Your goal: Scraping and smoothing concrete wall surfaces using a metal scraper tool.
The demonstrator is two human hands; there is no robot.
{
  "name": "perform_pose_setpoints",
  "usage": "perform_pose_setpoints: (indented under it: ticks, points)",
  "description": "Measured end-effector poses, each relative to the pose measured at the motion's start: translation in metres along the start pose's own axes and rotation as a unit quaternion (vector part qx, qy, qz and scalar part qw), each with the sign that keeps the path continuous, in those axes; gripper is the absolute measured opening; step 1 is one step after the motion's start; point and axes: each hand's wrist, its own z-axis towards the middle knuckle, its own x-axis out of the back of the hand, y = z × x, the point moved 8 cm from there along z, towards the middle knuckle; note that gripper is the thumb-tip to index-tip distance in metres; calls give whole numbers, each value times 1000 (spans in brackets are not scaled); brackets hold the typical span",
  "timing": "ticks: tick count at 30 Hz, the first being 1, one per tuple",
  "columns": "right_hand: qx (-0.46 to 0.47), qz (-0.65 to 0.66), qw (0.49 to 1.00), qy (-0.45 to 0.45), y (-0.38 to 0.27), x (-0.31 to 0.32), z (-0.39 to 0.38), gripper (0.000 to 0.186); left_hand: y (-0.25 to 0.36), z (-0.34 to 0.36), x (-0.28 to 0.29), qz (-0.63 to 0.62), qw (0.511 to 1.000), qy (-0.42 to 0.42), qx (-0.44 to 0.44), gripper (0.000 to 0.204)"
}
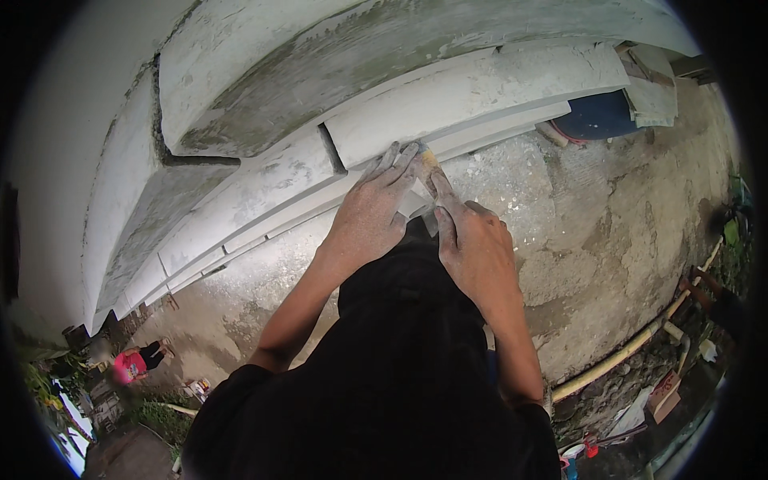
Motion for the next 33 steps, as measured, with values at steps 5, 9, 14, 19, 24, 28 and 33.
perform_pose_setpoints:
  ticks: [5,9,14,19,24,28,33]
  points:
    - [35,2,999,-9,-2,-9,3,37,0,-5,-1,-34,998,-16,44,84]
    - [40,14,999,4,0,-5,15,33,-6,-8,-8,-33,998,14,57,84]
    - [7,2,1000,15,27,20,15,29,13,31,-35,-10,999,21,33,83]
    - [-71,-14,996,60,71,67,13,29,49,72,-71,-169,982,-75,-34,80]
    - [-1,-11,1000,-27,50,77,37,34,54,67,-38,-105,994,0,-12,78]
    - [106,-47,993,-16,46,67,73,32,37,81,-36,-66,991,53,104,75]
    - [-8,-29,1000,-4,94,111,68,28,63,124,-67,-144,985,6,95,70]
